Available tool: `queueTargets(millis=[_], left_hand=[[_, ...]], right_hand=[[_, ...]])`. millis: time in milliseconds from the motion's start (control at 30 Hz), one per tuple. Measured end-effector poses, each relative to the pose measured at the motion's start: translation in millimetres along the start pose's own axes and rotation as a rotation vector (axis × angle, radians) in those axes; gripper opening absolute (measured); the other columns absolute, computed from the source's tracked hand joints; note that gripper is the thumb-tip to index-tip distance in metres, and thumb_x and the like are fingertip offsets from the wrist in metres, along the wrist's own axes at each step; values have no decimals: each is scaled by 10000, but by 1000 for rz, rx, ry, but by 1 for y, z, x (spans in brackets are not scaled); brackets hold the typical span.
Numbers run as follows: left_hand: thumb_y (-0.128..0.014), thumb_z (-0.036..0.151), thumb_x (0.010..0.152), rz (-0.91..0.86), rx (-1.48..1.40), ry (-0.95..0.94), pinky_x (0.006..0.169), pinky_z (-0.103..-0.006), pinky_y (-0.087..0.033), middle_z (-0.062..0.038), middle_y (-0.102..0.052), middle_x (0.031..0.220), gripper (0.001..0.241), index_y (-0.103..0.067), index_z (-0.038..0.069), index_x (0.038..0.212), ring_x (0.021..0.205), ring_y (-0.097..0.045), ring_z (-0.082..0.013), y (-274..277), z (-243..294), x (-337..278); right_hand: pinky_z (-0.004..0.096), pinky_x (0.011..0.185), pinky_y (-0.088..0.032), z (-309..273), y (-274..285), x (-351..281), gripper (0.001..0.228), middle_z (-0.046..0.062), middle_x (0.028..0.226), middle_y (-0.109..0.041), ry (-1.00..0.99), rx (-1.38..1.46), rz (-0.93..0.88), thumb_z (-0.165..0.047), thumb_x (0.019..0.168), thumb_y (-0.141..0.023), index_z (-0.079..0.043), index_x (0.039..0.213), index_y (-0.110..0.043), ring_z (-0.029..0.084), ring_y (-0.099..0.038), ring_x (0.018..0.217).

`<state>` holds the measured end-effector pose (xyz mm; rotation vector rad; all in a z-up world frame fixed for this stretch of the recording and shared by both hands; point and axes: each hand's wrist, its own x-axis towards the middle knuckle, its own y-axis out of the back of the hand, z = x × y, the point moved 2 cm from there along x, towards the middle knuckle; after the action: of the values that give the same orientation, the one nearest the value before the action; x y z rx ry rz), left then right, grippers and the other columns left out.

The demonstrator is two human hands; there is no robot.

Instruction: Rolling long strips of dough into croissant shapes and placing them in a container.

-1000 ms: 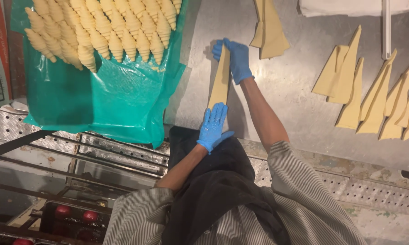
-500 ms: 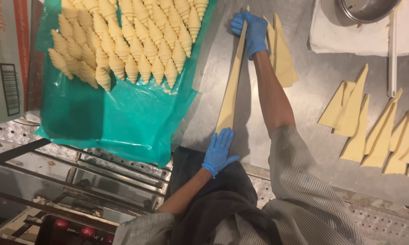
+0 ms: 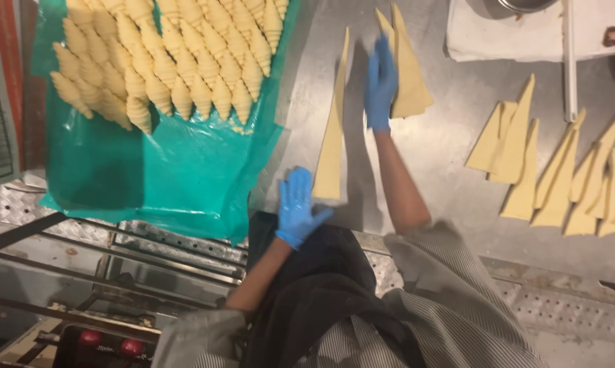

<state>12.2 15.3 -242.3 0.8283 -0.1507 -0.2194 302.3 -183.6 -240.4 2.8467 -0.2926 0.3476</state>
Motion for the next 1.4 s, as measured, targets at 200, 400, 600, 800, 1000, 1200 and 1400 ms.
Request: queueTargets(millis=[200,400,600,800,1000,1200,1400], left_hand=[[-670,723,787,-162,156,88,1236,-645,-31,-227,-177,1690,1215,-192,-28,1615,1578,-114,-388,19,-14,-9],[-670,808,674,-341,274,11,1215,-675,-14,-205,-148,1685,1343,-170,-26,1601,1571,-72,-366,2,3,-31],[-641,819,655,-256,255,-7,1260,-625,-58,-256,-143,1698,1394,-162,-79,1607,1591,-66,-405,-1,-14,-53],[-655,798,650,-404,395,-299,1245,-611,-83,-173,-204,1694,1308,-238,0,1599,1583,-125,-325,-18,-8,-64],[-653,790,622,-415,320,-214,1256,-581,-78,-170,-208,1689,1331,-249,-2,1613,1579,-124,-332,-20,-5,-61],[-573,869,618,-432,449,-188,1244,-600,-22,-174,-188,1695,1376,-220,-13,1614,1580,-97,-342,-19,3,-50],[-547,887,607,-359,398,-178,1242,-632,-5,-171,-187,1705,1392,-233,-23,1611,1587,-95,-312,-22,2,-37]], right_hand=[[579,1262,-152,-80,56,-260,684,322,1655,-288,-10,-633,-371,-243,1061,-594,74,1594,-305,486,-234,1553],[621,1235,-144,-105,52,-327,847,294,1625,-273,-93,-776,-516,-334,943,-687,57,1569,-271,482,-227,1528],[598,1275,-187,-97,60,-347,812,321,1645,-258,-65,-706,-430,-330,1016,-634,77,1598,-242,492,-219,1548],[632,1228,-147,-75,39,-367,829,288,1616,-307,152,-899,-783,-345,929,-648,94,1536,-292,437,-258,1520],[637,1237,-140,-69,33,-361,842,278,1621,-308,143,-922,-723,-363,940,-636,106,1551,-296,418,-250,1535],[649,1241,-129,-68,31,-350,814,269,1630,-310,185,-981,-684,-335,952,-618,108,1554,-294,415,-243,1547],[640,1264,-132,-69,32,-333,781,243,1649,-315,197,-983,-653,-307,996,-592,99,1582,-271,392,-250,1567]])
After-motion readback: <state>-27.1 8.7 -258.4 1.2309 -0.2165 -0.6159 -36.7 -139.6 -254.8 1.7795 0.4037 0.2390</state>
